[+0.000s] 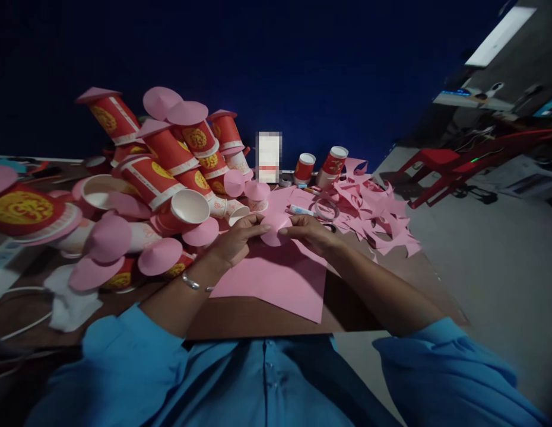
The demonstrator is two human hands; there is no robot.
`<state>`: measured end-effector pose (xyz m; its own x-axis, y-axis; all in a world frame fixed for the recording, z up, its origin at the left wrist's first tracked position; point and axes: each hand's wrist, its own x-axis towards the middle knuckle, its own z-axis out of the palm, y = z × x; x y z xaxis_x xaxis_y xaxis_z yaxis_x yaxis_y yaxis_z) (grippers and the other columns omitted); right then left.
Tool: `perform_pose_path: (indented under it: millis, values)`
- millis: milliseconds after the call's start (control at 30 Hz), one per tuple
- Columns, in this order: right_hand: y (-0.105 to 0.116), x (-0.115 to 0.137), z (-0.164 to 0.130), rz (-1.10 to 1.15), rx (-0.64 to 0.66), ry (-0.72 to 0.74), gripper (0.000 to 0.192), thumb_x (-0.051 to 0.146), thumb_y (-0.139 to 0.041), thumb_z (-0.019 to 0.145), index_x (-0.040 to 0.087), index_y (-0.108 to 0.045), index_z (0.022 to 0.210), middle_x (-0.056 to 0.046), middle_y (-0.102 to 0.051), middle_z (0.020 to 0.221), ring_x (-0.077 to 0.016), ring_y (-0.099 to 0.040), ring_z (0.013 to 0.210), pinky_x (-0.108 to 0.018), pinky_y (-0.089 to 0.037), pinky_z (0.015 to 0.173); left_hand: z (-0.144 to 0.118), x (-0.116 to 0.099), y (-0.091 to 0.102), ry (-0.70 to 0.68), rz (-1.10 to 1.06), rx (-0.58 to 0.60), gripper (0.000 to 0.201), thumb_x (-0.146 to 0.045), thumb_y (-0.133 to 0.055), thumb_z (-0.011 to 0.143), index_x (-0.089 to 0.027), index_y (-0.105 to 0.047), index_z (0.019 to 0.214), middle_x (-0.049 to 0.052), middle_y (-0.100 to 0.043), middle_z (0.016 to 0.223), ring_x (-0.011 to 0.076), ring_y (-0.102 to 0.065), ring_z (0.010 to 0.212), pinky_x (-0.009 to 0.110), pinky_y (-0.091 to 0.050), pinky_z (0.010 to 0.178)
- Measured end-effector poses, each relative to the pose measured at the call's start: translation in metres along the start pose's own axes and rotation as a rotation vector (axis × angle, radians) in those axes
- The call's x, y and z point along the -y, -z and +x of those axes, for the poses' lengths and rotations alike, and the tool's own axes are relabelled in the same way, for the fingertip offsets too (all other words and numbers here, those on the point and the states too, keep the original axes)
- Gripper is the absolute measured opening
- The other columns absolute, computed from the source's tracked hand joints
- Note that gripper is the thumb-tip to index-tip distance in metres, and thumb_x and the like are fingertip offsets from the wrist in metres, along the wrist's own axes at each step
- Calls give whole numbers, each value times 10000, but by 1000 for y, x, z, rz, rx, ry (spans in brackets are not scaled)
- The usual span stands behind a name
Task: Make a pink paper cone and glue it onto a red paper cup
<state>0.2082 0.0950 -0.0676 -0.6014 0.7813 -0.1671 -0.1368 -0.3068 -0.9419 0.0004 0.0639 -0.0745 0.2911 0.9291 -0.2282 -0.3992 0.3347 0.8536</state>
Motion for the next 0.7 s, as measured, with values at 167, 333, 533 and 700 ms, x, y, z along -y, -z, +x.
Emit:
perform_pose_path:
  millis: [167,333,533,700]
  values:
    - [4,-4,1,36,-3,-38,343,365,-1013,582,166,-772,722,7,-744,682,-129,-660,668,-269,-542,763,2,1,2,24,9,-14,456,-325,-990,610,-147,-737,945,22,-763,872,147,-700,780,270,-574,741]
    - [9,-12,2,93,-92,-23,407,427,-1024,574,176,-740,721,19,-716,676,-114,-631,639,-246,-502,669,3,1,5,42,19,-29,424,-308,-975,636,-153,-721,938,12,-752,886,144,-683,802,272,-545,753]
    - [13,-21,6,99,-186,17,426,475,-1003,592,184,-712,701,21,-683,683,-113,-568,629,-264,-433,637,5,5,7,48,36,-60,404,-296,-968,633,-158,-706,908,7,-733,880,143,-670,802,265,-529,744]
    - [17,-19,4,1,-222,70,456,550,-973,574,195,-700,660,13,-658,672,-127,-530,657,-274,-415,649,6,6,7,22,22,-83,378,-277,-946,660,-155,-685,905,14,-728,847,148,-679,772,267,-557,717]
